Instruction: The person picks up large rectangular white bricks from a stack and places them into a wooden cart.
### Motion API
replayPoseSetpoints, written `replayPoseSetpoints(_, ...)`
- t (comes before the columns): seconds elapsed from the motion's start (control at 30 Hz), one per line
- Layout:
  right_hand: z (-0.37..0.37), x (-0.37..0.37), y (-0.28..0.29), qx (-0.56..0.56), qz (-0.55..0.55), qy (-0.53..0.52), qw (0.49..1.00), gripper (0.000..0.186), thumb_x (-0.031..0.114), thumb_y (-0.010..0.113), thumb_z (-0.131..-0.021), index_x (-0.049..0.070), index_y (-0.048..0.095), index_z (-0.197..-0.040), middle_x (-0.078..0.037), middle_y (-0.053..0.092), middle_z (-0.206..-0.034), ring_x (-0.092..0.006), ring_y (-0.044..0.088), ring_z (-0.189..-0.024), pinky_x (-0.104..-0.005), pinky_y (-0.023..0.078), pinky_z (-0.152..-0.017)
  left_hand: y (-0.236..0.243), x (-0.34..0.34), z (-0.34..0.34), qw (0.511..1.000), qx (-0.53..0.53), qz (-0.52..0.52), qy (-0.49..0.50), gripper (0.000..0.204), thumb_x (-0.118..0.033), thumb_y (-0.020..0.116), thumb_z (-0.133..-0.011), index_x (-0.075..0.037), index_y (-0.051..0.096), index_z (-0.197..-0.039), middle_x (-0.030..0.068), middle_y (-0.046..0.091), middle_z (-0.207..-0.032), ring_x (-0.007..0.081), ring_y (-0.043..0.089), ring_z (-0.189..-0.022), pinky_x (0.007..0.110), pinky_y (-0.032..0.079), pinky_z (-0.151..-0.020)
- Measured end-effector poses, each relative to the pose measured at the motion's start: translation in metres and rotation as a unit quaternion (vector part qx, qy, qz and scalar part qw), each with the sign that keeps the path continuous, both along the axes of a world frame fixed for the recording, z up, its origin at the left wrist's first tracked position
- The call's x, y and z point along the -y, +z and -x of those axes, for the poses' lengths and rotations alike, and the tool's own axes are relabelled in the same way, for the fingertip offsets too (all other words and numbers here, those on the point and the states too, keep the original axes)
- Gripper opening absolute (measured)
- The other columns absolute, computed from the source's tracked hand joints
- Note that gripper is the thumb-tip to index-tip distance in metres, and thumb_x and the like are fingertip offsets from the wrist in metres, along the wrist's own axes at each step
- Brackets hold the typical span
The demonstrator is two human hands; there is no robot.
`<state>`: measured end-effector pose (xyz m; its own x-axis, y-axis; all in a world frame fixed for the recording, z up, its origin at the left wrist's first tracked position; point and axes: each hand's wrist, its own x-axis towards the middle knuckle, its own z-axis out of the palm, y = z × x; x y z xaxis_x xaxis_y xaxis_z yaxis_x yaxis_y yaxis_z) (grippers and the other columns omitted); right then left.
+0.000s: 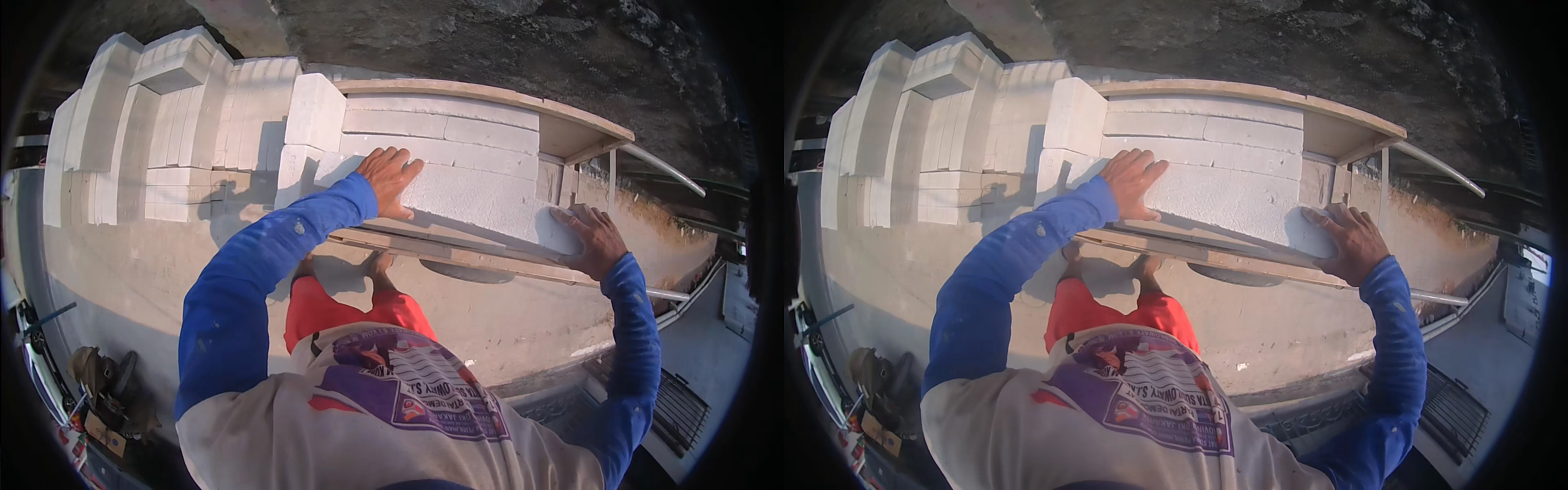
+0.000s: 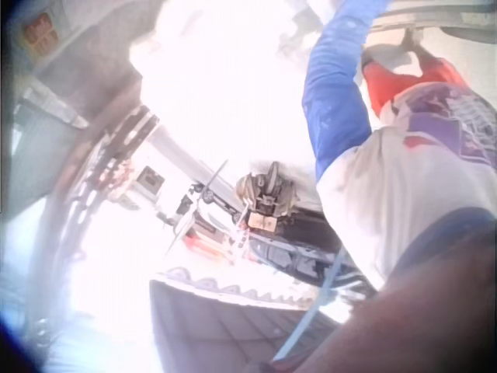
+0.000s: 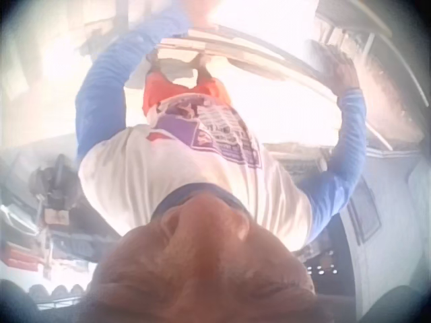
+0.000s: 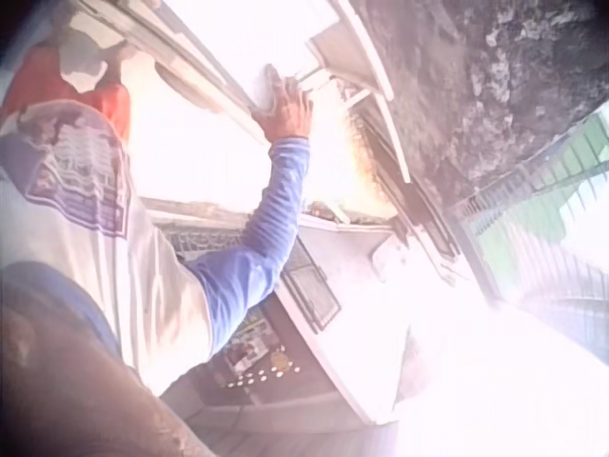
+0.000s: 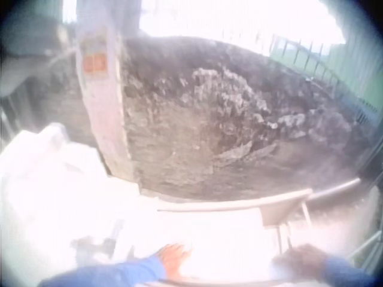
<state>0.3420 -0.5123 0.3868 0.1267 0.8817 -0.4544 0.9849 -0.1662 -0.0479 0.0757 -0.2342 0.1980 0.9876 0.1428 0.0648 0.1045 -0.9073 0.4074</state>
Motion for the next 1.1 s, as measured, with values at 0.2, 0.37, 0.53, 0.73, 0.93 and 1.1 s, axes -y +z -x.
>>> replayPoseSetpoints(0.2, -0.019, 0.024, -0.119, -0.027, 0.031, 0.012, 0.999, 0.089, 0.022, 0.081, -0.063, 0.026, 0.043, -0.144, -0.012, 0.052, -0.121, -0.0322, 0.051, -0.113, -0.0458, 0.040, -0.100, -0.107, 0.040, -0.008, 0.995, -0.086, 0.056, 0.015, 0.083, -0.042, 0.085, -0.058, -0.003, 0.053, -0.124, 0.0167, 0.053, -0.108, 0.0338, 0.052, -0.107, 0.045, 0.042, -0.093)
replayPoseSetpoints(0.37, -0.014, 0.026, -0.196, -0.016, 0.022, 0.009, 1.000, 0.091, 0.019, 0.080, -0.063, 0.031, 0.040, -0.145, -0.014, 0.050, -0.122, -0.0330, 0.051, -0.112, -0.0457, 0.037, -0.101, -0.179, 0.060, -0.008, 0.977, -0.177, 0.060, 0.102, 0.079, -0.034, 0.084, -0.063, -0.009, 0.049, -0.130, 0.0190, 0.048, -0.125, 0.0350, 0.047, -0.120, 0.048, 0.036, -0.103)
replayPoseSetpoints(0.53, -0.015, 0.013, -0.236, -0.006, 0.010, 0.022, 1.000, 0.094, 0.018, 0.079, -0.064, 0.035, 0.036, -0.146, -0.014, 0.048, -0.123, -0.0332, 0.049, -0.113, -0.0466, 0.036, -0.102, -0.219, 0.073, -0.001, 0.963, -0.197, 0.033, 0.179, 0.084, -0.035, 0.084, -0.065, -0.011, 0.044, -0.135, 0.0184, 0.041, -0.137, 0.0363, 0.040, -0.128, 0.053, 0.032, -0.106)
replayPoseSetpoints(0.73, -0.027, 0.041, -0.260, 0.040, 0.046, 0.009, 0.998, 0.094, 0.021, 0.078, -0.069, 0.031, 0.030, -0.149, -0.016, 0.047, -0.127, -0.0348, 0.047, -0.116, -0.0497, 0.036, -0.102, -0.211, 0.085, -0.020, 0.920, -0.244, 0.080, 0.296, 0.114, -0.042, 0.086, -0.063, -0.014, 0.020, -0.151, 0.0232, 0.016, -0.155, 0.0432, 0.022, -0.141, 0.059, 0.024, -0.111)
replayPoseSetpoints(0.93, -0.032, 0.075, -0.246, 0.083, -0.131, -0.335, 0.929, 0.088, 0.035, 0.072, -0.081, 0.015, 0.024, -0.152, -0.018, 0.042, -0.141, -0.0349, 0.043, -0.128, -0.0460, 0.033, -0.107, -0.224, 0.087, -0.008, 0.880, -0.255, 0.125, 0.381, 0.133, -0.048, 0.088, -0.059, -0.014, 0.002, -0.155, 0.0270, -0.005, -0.158, 0.0509, 0.004, -0.144, 0.062, 0.015, -0.115)
replayPoseSetpoints(1.1, -0.081, 0.117, -0.330, -0.370, -0.122, -0.728, 0.564, 0.080, 0.056, 0.057, -0.090, 0.011, 0.031, -0.151, -0.008, 0.034, -0.152, -0.0224, 0.039, -0.131, -0.0430, 0.036, -0.102, -0.223, 0.081, -0.017, 0.888, -0.269, 0.108, 0.356, 0.133, -0.048, 0.088, -0.059, -0.014, 0.003, -0.155, 0.0255, -0.002, -0.159, 0.0511, 0.005, -0.144, 0.062, 0.014, -0.115)
